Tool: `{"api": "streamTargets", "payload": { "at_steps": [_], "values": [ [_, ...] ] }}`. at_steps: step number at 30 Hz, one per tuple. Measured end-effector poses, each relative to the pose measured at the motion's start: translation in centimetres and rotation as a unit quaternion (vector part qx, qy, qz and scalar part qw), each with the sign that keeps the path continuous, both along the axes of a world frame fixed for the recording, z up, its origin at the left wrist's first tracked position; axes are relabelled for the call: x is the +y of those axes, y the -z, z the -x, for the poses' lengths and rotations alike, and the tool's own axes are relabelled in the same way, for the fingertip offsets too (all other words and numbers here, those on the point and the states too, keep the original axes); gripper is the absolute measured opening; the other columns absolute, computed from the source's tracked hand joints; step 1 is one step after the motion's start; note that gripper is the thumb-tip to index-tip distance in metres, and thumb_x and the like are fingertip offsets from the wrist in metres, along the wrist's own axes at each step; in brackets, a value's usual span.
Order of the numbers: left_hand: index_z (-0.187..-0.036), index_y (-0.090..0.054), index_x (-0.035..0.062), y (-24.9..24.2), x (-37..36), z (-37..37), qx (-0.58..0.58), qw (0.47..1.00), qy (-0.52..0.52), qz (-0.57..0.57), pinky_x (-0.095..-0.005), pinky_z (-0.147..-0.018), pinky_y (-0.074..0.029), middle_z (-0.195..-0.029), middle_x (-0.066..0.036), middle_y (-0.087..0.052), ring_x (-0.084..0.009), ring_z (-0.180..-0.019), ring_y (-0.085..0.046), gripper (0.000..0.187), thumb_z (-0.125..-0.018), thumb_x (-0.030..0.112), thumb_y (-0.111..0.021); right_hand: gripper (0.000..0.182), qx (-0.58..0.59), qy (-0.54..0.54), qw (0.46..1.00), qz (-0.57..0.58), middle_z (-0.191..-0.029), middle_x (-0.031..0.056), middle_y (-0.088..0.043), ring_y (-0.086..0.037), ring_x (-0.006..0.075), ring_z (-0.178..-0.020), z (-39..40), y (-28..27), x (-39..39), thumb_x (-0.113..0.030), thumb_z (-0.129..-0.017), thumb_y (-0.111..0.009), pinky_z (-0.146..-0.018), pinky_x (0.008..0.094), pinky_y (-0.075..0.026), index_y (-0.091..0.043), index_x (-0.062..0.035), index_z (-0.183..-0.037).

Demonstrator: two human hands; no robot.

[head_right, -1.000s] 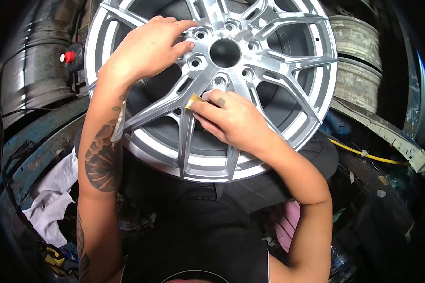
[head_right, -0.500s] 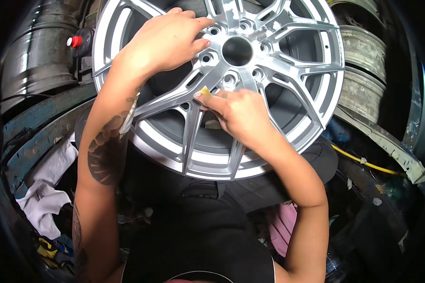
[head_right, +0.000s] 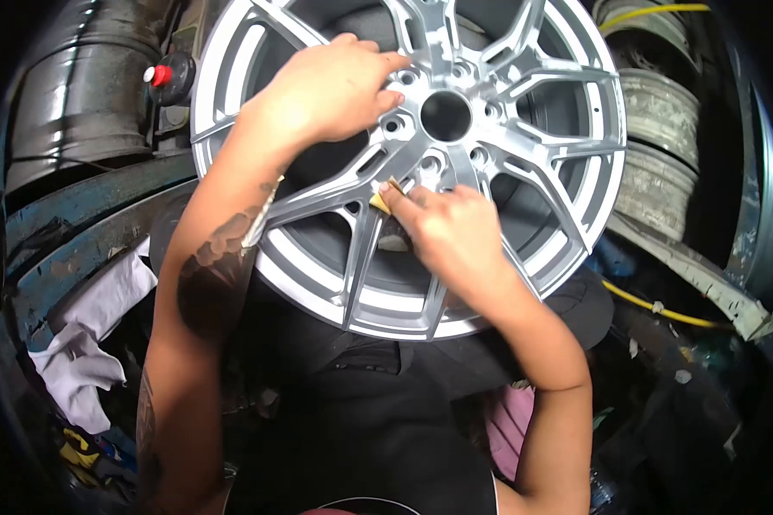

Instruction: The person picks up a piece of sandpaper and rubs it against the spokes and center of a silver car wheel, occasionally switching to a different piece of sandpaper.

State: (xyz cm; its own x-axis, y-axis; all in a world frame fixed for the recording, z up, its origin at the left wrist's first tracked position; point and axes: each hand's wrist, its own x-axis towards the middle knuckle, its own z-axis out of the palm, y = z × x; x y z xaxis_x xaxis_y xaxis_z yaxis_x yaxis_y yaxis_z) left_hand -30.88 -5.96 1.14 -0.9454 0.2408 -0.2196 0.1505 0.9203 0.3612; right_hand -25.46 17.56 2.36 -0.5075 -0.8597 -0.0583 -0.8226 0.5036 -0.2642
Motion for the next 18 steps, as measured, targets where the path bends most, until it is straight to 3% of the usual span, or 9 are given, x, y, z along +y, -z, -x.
{"api": "streamTargets", "payload": {
  "at_steps": [1, 4, 13, 18],
  "values": [
    [-0.142, -0.067, 0.0126, 0.3, -0.1, -0.1, 0.028, 1.0, 0.0, -0.007, -0.0498, -0.102, -0.057, -0.12, -0.016, -0.075, -0.0375, -0.121, -0.067, 0.047, -0.1, 0.034, -0.066, 0.059, 0.045, 0.0, 0.999, 0.007, -0.084, 0.0011, -0.069, -0.063, 0.0185, -0.062, -0.8, 1.0, -0.1, -0.005, -0.073, -0.076, -0.059, 0.0347, -0.045, -0.078, -0.0166, -0.13],
    [-0.142, -0.067, 0.0125, 0.0, 0.1, 0.2, -0.007, 1.0, 0.0, 0.0, -0.0502, -0.102, -0.057, -0.121, -0.016, -0.075, -0.0375, -0.121, -0.067, 0.047, -0.1, 0.034, -0.066, 0.061, 0.049, -0.022, 0.998, 0.011, -0.083, 0.0002, -0.067, -0.062, 0.0184, -0.063, -0.7, 1.1, 0.1, -0.006, -0.072, -0.075, -0.058, 0.0347, -0.044, -0.077, -0.0164, -0.132],
    [-0.145, -0.066, 0.015, -0.5, 0.1, 0.4, -0.035, 0.999, -0.007, 0.0, -0.0508, -0.105, -0.056, -0.126, -0.018, -0.075, -0.0364, -0.126, -0.066, 0.048, -0.101, 0.035, -0.065, 0.059, 0.027, -0.017, 0.999, 0.035, -0.085, 0.0007, -0.067, -0.062, 0.0234, -0.064, -0.3, 0.9, -0.7, -0.004, -0.072, -0.076, -0.063, 0.0358, -0.052, -0.076, -0.016, -0.131],
    [-0.151, -0.061, 0.0173, -1.3, -0.6, 0.2, -0.066, 0.996, -0.018, -0.055, -0.0524, -0.107, -0.055, -0.128, -0.022, -0.074, -0.0385, -0.127, -0.067, 0.052, -0.103, 0.034, -0.063, 0.059, 0.017, 0.018, 0.999, 0.025, -0.084, 0.0035, -0.069, -0.066, 0.027, -0.066, 0.0, 1.1, -1.0, 0.003, -0.075, -0.072, -0.06, 0.0384, -0.053, -0.077, -0.0211, -0.129]
  ]
}}
